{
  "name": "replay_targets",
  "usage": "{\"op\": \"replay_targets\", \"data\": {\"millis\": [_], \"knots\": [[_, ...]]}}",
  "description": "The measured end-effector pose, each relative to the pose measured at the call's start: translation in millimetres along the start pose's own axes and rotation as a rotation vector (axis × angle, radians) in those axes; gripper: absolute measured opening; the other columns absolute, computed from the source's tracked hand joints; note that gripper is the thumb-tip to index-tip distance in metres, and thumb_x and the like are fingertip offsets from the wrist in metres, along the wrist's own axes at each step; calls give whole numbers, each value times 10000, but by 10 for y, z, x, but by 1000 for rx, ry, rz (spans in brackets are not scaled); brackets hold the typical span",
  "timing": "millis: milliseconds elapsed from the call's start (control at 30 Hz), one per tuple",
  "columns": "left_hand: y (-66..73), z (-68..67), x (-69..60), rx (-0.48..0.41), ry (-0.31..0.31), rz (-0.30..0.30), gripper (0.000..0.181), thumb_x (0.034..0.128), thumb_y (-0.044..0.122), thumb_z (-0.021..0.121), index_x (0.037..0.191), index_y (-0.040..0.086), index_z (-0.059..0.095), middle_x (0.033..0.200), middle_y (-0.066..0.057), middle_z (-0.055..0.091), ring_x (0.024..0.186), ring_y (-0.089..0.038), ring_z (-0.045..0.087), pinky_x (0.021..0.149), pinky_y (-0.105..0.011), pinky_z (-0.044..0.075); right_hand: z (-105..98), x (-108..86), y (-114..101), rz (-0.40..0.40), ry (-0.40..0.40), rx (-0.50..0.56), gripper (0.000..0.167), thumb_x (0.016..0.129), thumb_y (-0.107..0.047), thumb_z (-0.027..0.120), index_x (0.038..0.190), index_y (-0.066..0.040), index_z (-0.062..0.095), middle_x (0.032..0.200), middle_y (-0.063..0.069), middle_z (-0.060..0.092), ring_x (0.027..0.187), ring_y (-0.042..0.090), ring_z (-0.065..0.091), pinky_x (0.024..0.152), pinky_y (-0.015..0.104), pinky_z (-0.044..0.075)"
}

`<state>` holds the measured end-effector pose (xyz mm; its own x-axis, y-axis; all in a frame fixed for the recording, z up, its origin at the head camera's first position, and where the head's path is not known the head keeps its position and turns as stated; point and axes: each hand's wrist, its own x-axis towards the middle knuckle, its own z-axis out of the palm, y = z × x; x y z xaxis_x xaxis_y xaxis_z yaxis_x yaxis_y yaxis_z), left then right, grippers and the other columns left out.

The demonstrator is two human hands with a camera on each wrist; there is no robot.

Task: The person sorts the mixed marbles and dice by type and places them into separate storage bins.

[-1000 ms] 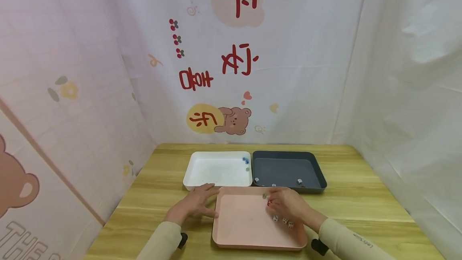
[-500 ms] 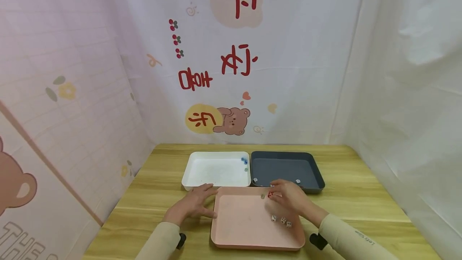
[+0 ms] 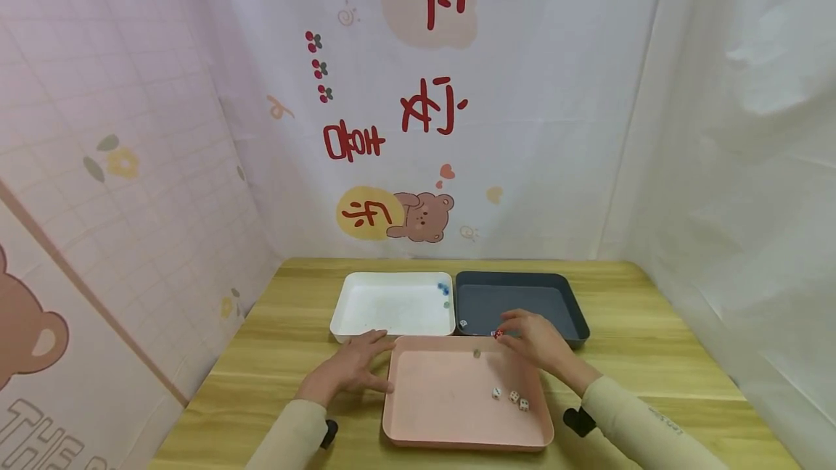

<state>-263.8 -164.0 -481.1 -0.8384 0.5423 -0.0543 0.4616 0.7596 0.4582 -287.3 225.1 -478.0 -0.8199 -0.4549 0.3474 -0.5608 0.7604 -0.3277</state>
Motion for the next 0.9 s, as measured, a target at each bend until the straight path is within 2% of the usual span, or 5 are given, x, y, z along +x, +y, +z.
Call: {"op": "replay_targets", "data": {"millis": [233, 433, 667, 900], "knots": [[2, -9, 8, -2, -2, -6, 844, 776, 446, 833, 1461, 84, 498, 1557, -216, 319, 1434, -434, 265, 1111, -695, 164, -77, 36, 209, 62, 24, 20, 86, 906, -198, 731, 933, -143, 791, 1221, 193, 655, 1081, 375, 641, 871, 550, 526], [16, -16, 19, 4, 3, -5, 843, 775, 443, 836, 1461, 86, 499, 1555, -217, 321, 1433, -438, 267, 1112, -690, 171, -164, 84, 393, 136, 65, 37, 109, 908, -200, 732, 941, -120, 797, 1206, 223, 652, 1055, 387, 646, 857, 545, 533], [8, 0, 12, -2, -7, -10, 844, 779, 443, 832, 1466, 90, 493, 1557, -214, 319, 1432, -437, 268, 1116, -686, 167, -240, 104, 539, 147, 84, 18, 147, 906, -189, 734, 962, -65, 789, 1151, 255, 664, 1026, 416, 645, 859, 573, 519], [-14, -1, 10, -3, 1, 3, 835, 788, 451, 823, 1463, 83, 496, 1559, -217, 312, 1436, -436, 259, 1118, -687, 159, -241, 187, 726, 177, 110, -40, 144, 895, -182, 742, 921, -50, 792, 1044, 216, 691, 1010, 411, 638, 839, 573, 519]]}}
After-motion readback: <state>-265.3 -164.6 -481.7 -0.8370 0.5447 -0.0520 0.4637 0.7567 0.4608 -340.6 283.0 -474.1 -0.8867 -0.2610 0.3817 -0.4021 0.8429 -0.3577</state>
